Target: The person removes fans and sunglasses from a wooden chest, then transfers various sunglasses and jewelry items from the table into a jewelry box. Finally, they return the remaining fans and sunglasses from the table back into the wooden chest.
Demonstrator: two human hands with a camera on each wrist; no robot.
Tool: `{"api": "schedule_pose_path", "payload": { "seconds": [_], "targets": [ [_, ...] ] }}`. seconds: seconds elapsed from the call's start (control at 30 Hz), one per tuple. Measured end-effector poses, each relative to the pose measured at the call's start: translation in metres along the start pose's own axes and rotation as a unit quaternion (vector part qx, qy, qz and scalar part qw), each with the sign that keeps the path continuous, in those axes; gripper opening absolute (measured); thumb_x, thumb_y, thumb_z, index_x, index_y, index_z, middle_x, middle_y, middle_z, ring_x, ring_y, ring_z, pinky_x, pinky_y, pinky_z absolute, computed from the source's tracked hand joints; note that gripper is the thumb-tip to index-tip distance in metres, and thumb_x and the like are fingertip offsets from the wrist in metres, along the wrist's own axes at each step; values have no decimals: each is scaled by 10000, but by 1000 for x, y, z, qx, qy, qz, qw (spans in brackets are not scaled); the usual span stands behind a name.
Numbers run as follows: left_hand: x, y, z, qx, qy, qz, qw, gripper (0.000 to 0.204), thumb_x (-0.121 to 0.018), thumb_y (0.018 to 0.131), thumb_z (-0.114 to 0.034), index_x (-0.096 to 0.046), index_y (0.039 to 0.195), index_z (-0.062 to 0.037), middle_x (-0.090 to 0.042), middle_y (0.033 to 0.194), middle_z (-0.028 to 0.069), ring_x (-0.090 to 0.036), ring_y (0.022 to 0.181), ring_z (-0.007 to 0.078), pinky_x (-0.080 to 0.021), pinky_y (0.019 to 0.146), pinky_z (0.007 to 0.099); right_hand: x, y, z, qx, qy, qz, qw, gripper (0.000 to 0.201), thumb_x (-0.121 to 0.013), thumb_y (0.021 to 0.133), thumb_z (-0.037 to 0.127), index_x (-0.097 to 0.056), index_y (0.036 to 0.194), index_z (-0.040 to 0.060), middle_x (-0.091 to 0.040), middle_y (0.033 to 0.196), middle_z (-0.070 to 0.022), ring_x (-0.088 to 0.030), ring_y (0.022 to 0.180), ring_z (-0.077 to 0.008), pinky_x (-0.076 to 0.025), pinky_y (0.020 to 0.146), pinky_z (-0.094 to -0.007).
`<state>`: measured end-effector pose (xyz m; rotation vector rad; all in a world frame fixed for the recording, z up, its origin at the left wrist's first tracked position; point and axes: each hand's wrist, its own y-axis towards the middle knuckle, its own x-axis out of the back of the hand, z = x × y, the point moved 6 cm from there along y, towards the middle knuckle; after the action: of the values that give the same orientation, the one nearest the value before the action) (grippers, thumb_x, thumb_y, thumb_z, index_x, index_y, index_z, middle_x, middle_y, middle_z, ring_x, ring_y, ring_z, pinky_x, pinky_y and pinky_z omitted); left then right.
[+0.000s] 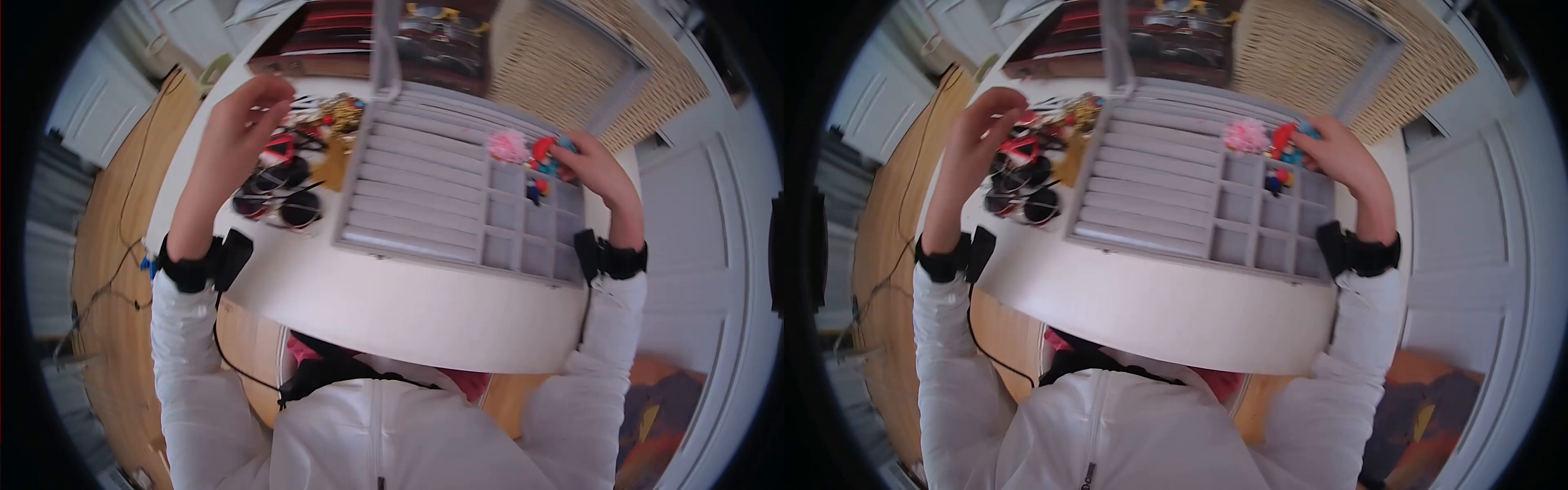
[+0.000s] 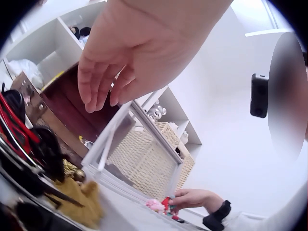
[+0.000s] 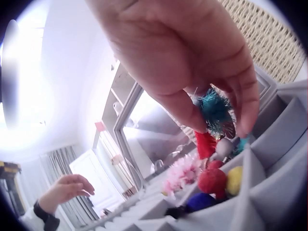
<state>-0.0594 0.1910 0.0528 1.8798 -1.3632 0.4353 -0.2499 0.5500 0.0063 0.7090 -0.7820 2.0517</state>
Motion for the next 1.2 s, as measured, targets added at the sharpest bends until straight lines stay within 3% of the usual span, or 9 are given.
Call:
{"api": "schedule_pose_path", "payload": {
  "seconds": [0.07, 0.13, 0.27, 0.5, 0.57, 0.63, 0.87, 1.1, 1.2],
  "targets": [
    [2, -5, 5, 10, 47, 18, 999, 148, -527, 878, -16, -572, 1019, -20, -604, 926, 44, -583, 883, 128, -470, 729, 262, -6, 8, -10, -1, -48, 31, 998, 308, -610, 831, 240, -587, 1013, -8, -621, 907, -81, -580, 745, -126, -478, 658, -248],
    [-1, -4, 15, -30, 93, 35, 995, 197, -541, 835, 45, -577, 1018, -17, -607, 906, 64, -585, 837, 163, -474, 717, 265, 1, -1, 6, 226, -240, -152, 932, 247, -643, 790, 167, -607, 950, -17, -602, 863, -102, -569, 751, -169, -471, 682, -292],
    [-14, 3, 19, -16, 133, 72, 988, 240, -572, 763, 92, -599, 985, 3, -586, 953, 99, -591, 863, 205, -483, 714, 286, 1, -18, 43, 137, -163, -151, 966, 167, -648, 756, 69, -626, 898, -17, -587, 850, -129, -576, 772, -232, -463, 710, -328],
    [-55, 7, 5, -163, 140, 159, 964, 285, -638, 656, 94, -646, 918, -18, -518, 904, 130, -529, 922, 309, -457, 785, 364, -15, 1, 28, 205, -218, -83, 951, 122, -623, 786, 39, -638, 899, -5, -574, 778, -85, -534, 670, -184, -448, 642, -314],
    [-71, 5, 2, -197, 184, 217, 938, 275, -662, 620, 65, -658, 881, -23, -514, 897, 137, -534, 914, 296, -459, 767, 375, -6, -1, 24, 105, -125, -22, 986, 177, -617, 806, 72, -627, 970, 7, -588, 816, -67, -521, 653, -154, -439, 626, -289],
    [-74, 6, -4, -219, 196, 213, 932, 231, -654, 613, 53, -653, 833, -19, -516, 871, 141, -545, 880, 306, -459, 745, 384, 8, -4, 25, 135, -130, -99, 977, 219, -614, 812, 84, -610, 1020, 16, -591, 839, -56, -512, 648, -132, -437, 624, -280],
    [-29, 34, -22, -76, 47, 155, 984, 116, -550, 762, 62, -555, 865, 9, -548, 837, 74, -574, 784, 187, -455, 688, 292, 18, -32, 63, 204, 15, -207, 957, 348, -626, 805, 98, -564, 1143, 49, -587, 961, -34, -495, 658, -66, -439, 641, -219],
    [-31, 51, -88, -107, -152, 103, 977, 222, -545, 872, -52, -542, 1081, 24, -601, 937, 38, -552, 833, 86, -448, 736, 235, -54, -51, 170, 407, 68, -74, 908, 392, -589, 869, 78, -460, 1232, 5, -572, 1069, -85, -589, 810, -81, -504, 672, -223],
    [-44, 57, -93, -69, -280, 67, 955, 263, -549, 875, -73, -538, 1116, 34, -606, 959, 51, -577, 875, 103, -457, 770, 243, -52, -38, 161, 280, 165, 69, 943, 352, -558, 908, 137, -463, 1218, -1, -611, 949, -100, -622, 743, -98, -515, 627, -230]
  ]
}}
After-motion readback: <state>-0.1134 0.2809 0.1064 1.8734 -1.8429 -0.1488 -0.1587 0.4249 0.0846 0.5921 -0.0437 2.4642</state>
